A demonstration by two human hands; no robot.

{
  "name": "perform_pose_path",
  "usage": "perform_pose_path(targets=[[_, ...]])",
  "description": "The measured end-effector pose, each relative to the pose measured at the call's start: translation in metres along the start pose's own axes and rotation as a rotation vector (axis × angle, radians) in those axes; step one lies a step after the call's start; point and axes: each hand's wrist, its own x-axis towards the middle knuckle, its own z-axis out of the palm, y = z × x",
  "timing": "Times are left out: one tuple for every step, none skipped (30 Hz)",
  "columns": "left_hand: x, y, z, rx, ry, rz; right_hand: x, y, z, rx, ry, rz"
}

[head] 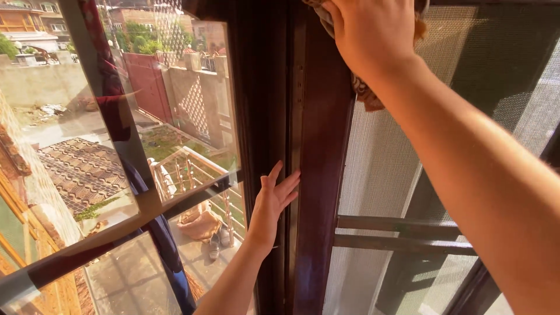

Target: Cleaning a window frame and screen with a cloth.

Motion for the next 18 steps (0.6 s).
perform_pose_path(targets=[[0.002,-0.004,-0.001,-0.003,0.002,-0.004,-0.008,-0.008,-0.006,0.001,-0.005,-0.001],[0.004,-0.008,-0.003,-0.012,0.008,-0.004,-0.017,-0.016,-0.011,-0.079,0.157,-0.115],[0.006,-0.012,-0.005,-0.021,0.014,-0.004,-0.026,-0.024,-0.016,-0.159,0.318,-0.231],[0.007,-0.014,-0.006,-0.023,0.013,-0.015,-0.042,-0.025,-0.011,-0.158,0.309,-0.226],[0.008,-0.015,-0.007,-0.025,0.021,-0.016,-0.059,-0.026,-0.007,-0.178,0.319,-0.26],[0.01,-0.016,-0.008,-0.027,0.029,-0.015,-0.074,-0.027,-0.004,-0.199,0.33,-0.296],[0.01,-0.018,-0.008,-0.03,0.027,-0.024,-0.091,-0.032,0.001,-0.199,0.322,-0.293],[0.01,-0.019,-0.01,0.004,0.014,-0.009,-0.108,-0.037,0.005,-0.217,0.247,-0.29],[0.01,-0.02,-0.011,0.039,0.001,0.005,-0.125,-0.042,0.009,-0.234,0.171,-0.285],[0.008,-0.023,-0.012,0.038,-0.002,-0.002,-0.148,-0.051,0.011,-0.236,0.165,-0.28],[0.005,-0.025,-0.012,0.031,0.006,-0.023,-0.17,-0.06,0.013,-0.172,0.08,-0.256],[0.004,-0.027,-0.013,0.023,0.015,-0.041,-0.192,-0.069,0.014,-0.108,-0.003,-0.235],[0.001,-0.033,-0.015,0.021,0.013,-0.045,-0.214,-0.079,0.014,-0.109,-0.007,-0.233],[-0.003,-0.038,-0.017,0.016,0.029,-0.076,-0.236,-0.089,0.013,-0.036,-0.088,-0.221],[-0.007,-0.044,-0.019,0.01,0.044,-0.107,-0.258,-0.1,0.011,0.038,-0.169,-0.208],[-0.012,-0.046,-0.02,0.01,0.044,-0.11,-0.282,-0.108,0.014,0.039,-0.171,-0.207],[-0.018,-0.049,-0.021,0.024,0.067,-0.201,-0.306,-0.116,0.017,0.038,-0.236,-0.294],[-0.022,-0.051,-0.022,0.038,0.089,-0.288,-0.329,-0.123,0.02,0.034,-0.297,-0.382]])
